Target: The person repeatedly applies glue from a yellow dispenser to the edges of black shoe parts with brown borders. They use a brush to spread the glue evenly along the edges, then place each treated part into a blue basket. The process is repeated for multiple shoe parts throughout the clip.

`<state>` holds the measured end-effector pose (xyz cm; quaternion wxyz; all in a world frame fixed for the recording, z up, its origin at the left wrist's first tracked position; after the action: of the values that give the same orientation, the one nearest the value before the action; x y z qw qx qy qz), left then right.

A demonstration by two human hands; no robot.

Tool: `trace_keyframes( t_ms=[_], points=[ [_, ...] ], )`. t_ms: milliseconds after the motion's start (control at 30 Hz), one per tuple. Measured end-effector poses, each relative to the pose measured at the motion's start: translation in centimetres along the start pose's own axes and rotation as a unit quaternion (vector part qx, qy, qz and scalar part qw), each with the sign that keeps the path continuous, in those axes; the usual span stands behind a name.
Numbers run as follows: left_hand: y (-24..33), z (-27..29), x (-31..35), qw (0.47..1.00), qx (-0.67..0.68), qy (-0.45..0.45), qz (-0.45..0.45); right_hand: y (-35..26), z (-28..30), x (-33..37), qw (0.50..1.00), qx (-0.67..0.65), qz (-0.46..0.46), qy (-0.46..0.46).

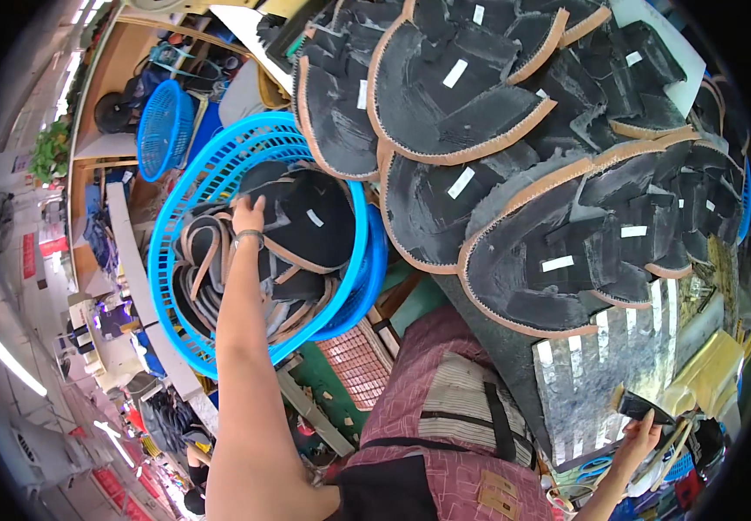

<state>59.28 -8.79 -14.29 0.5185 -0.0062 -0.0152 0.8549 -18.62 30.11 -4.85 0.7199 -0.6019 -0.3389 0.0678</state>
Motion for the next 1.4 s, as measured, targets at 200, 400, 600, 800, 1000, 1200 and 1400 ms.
trace_keyframes(
  t_ms=[200,400,600,800,1000,1200,1400],
  points=[
    [7.5,-3.1,5.6,0.998,0.034,0.014,0.059,-1.0,-2.1,-1.3,0.997,-0.016,-0.008,-0.073],
    [14.4,17.3,10.5,0.959,0.041,-0.092,-0.264,-1.1,1.3,0.1,0.988,-0.088,-0.02,0.129],
    [30.7,23.5,24.6,0.672,-0.019,-0.437,-0.597,-3.8,3.7,-1.8,0.982,-0.064,0.131,0.124],
    [44.2,14.8,45.7,0.319,0.054,-0.496,-0.806,-6.1,9.3,-4.5,0.937,0.166,0.237,0.196],
    [49.6,10.2,55.8,0.328,0.033,-0.076,-0.941,-5.5,11.6,-6.3,0.954,0.022,0.214,0.208],
    [43.9,9.3,52.7,0.437,0.127,-0.064,-0.888,-2.1,6.2,-3.4,0.99,-0.132,-0.019,-0.054],
    [43.4,8.2,52.9,0.443,0.116,-0.081,-0.885,-3.2,-0.9,-5.3,0.944,0.157,0.243,-0.158]
  ],
)
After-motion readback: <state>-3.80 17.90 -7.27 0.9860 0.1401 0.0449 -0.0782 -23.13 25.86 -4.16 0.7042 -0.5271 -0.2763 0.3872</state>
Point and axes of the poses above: each hand's wrist, its own x-axis away from the middle knuckle, its own z-axis out of the back of the hand, y = z × x, the point moved 3 cm from there along -x, towards the middle knuckle, and after that the axes turned 15 degrees about -x, right-handed, at the moved point
